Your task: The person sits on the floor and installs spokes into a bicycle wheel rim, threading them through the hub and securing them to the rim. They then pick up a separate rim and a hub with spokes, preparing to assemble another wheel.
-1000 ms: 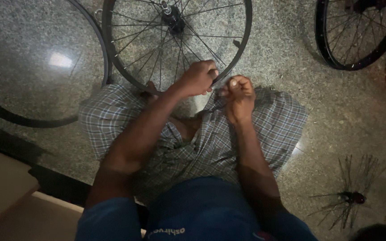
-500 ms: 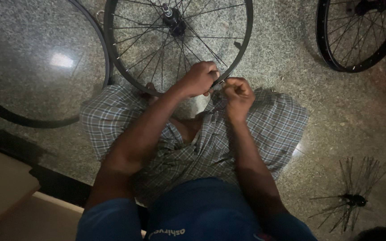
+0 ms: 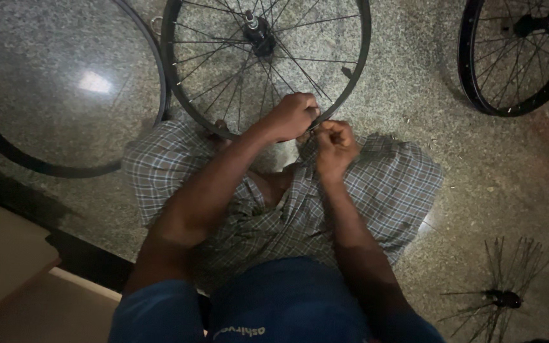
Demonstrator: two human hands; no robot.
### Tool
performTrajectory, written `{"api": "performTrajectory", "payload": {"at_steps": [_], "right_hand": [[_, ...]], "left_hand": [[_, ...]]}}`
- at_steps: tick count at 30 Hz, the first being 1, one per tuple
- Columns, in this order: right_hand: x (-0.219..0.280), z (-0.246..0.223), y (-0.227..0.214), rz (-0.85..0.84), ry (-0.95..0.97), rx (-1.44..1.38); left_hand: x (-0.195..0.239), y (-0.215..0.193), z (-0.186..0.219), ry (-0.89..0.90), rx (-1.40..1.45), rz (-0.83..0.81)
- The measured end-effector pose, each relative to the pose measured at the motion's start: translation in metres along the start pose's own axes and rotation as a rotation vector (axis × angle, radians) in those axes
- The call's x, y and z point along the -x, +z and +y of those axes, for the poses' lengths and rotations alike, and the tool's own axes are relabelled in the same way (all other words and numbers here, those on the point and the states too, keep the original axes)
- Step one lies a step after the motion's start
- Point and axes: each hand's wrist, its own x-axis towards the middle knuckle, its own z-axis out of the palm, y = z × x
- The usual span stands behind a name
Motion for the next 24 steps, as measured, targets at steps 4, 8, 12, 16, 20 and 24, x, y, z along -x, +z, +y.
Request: {"api": "performTrajectory", "payload": {"at_steps": [4,8,12,16,20,24], "right_hand": [[0.000,0.007,0.001,0.030,-0.010,-0.013],[-0.007,-0.002,-0.005,-0.055,-0.013,-0.061],[-0.017,-0.012,-0.009,-0.119,-0.013,-0.071],[-0.021,-0.014,-0.011,-0.145,0.006,-0.058],[-0.022,-0.008,-0.016,-0.169,-0.053,0.054],[-0.024,-0.002,-0.018,-0.181,-0.073,-0.003]], "left_hand": [[0.001,-0.001,0.004,-0.110,0.098,-0.043],[0.000,-0.004,0.009,-0.108,0.140,-0.066],[0.005,-0.011,0.021,-0.226,0.273,-0.127],[0.005,-0.009,0.022,-0.207,0.264,-0.104],[0.006,-0.006,0.020,-0.254,0.280,-0.122],[0.006,-0.005,0.017,-0.193,0.256,-0.086]]}}
